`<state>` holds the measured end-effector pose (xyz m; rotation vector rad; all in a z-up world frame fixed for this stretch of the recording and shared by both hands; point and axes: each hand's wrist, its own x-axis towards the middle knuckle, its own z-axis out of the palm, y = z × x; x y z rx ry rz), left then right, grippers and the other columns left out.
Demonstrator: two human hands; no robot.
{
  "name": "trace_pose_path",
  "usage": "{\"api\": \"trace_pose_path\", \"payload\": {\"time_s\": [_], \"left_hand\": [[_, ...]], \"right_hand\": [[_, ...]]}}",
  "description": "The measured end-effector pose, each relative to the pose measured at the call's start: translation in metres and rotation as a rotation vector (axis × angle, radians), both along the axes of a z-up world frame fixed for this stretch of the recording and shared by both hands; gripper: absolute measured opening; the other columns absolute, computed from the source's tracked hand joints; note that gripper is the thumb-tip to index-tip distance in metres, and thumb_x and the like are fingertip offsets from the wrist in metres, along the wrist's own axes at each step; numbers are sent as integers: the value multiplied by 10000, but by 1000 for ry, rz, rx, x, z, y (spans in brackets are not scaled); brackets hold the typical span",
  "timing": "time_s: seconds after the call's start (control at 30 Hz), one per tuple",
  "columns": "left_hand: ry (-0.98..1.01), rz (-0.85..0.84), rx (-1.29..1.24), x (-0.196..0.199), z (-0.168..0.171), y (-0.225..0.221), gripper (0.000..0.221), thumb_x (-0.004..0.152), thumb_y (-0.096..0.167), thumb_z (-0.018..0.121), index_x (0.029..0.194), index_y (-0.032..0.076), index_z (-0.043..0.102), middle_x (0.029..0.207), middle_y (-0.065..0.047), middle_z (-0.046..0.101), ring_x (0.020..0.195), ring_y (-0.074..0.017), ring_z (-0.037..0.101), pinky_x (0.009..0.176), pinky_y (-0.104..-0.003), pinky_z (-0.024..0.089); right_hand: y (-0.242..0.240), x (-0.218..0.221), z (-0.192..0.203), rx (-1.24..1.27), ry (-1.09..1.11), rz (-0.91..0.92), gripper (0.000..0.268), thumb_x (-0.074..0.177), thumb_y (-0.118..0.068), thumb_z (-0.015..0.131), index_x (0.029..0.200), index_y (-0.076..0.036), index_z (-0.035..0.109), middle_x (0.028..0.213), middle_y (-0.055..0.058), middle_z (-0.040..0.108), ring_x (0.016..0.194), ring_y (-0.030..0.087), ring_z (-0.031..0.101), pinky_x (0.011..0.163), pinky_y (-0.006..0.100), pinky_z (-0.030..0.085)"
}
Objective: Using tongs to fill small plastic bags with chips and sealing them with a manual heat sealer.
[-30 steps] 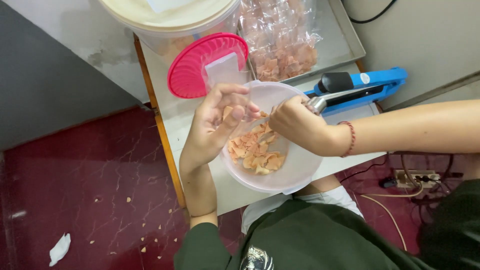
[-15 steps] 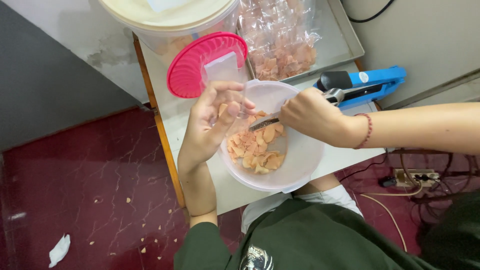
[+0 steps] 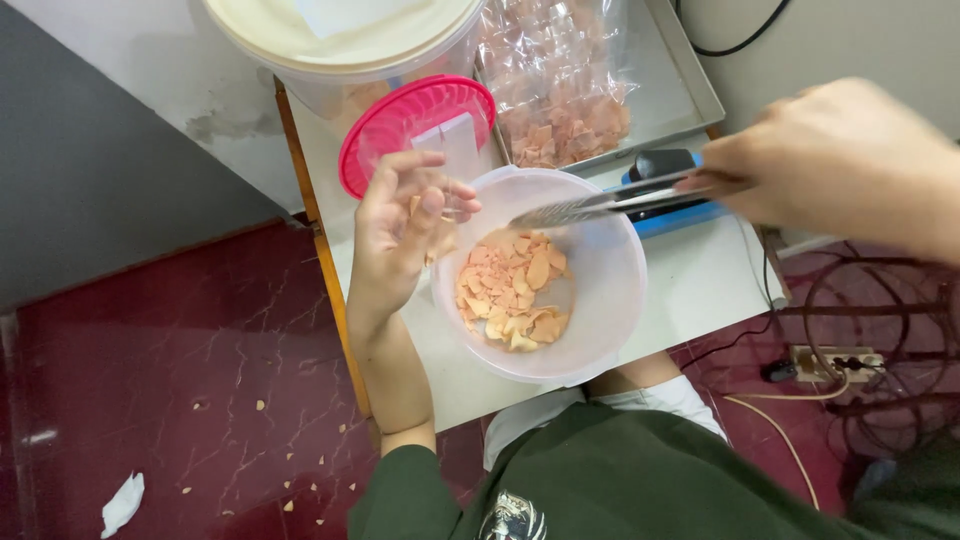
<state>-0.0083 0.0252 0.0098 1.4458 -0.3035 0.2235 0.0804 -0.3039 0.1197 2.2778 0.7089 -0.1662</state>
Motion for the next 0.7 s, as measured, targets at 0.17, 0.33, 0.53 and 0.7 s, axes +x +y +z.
{"api": "trace_pose_path", "payload": {"time_s": [0.17,0.33,0.53,0.7], "left_hand": [[-9,-70,31,14,-15,-9,403,1057,403,558,1307,94,492,1049,-129,698,973,-238,740,926,-376,624],[-9,-235,39,19,-15,-23,400,1053,387,585,1324,106,500,1057,-97,651,1039,-213,710,977,-386,628],[23,-254,85,14,-8,-29,462,1023,469,588,1316,122,506,1050,-110,674,1000,-236,733,968,-367,598],[-34,-292,53,12,-10,-25,368,1072,372,571,1343,135,497,1096,-109,670,1030,-239,731,990,-374,605]], "right_hand": [[-58,20,24,147,-88,3,472,979,-691,452,721,-321,593,509,-57,522,525,125,531,610,220,426],[-56,16,45,764,100,88,627,953,-397,740,549,3,476,534,94,262,475,227,266,525,338,246],[-51,32,31,604,69,-136,581,1063,-477,658,654,-69,599,531,77,448,488,215,409,567,308,297],[-52,40,22,647,104,-82,590,1047,-437,638,633,-78,420,564,62,341,509,219,330,558,345,274]]}}
